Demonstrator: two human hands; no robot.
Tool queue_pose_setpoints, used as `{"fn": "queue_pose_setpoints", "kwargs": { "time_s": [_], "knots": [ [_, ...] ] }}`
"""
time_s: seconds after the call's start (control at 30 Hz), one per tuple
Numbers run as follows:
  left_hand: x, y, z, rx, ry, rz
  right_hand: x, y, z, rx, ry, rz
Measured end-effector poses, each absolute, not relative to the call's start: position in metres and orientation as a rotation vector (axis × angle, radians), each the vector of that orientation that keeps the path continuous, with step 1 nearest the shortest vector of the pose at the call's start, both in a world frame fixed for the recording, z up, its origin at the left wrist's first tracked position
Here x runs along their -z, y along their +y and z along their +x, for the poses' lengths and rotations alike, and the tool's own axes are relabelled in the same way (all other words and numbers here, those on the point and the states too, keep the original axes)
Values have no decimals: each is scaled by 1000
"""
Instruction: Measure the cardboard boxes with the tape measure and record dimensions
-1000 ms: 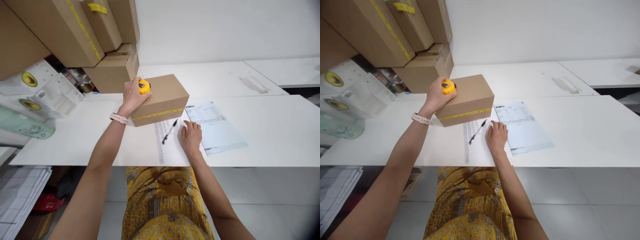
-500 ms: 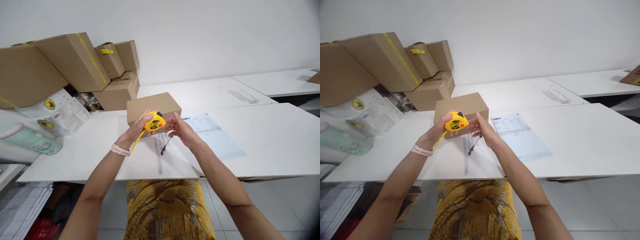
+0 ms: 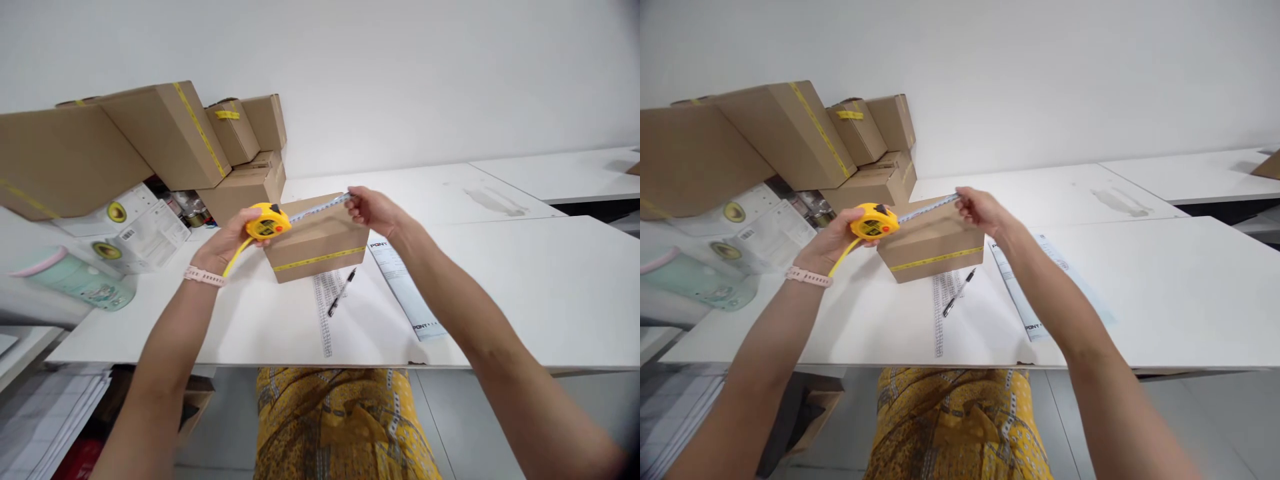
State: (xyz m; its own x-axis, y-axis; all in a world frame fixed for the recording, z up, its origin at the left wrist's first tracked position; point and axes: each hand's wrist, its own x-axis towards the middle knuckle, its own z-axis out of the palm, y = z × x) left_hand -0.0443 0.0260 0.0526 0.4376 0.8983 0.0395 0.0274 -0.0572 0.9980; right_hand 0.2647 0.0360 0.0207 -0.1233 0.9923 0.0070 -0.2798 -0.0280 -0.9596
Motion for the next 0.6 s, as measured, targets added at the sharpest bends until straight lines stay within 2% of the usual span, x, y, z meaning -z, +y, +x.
{"fn": "queue_pose_setpoints", "kwargs": {
  "time_s": [0.13, 0.3, 0.6],
  "knots": [
    [-49, 55, -106, -843, 1114, 1391, -8, 63, 321, -1116, -1252, -1272],
    [-33, 84, -156, -813, 1205, 1341, 24, 83, 331, -978, -1297, -1547],
    [-22, 100, -147, -780, 1144, 1391, 36, 80, 291, -1070, -1379, -1632]
  ]
}}
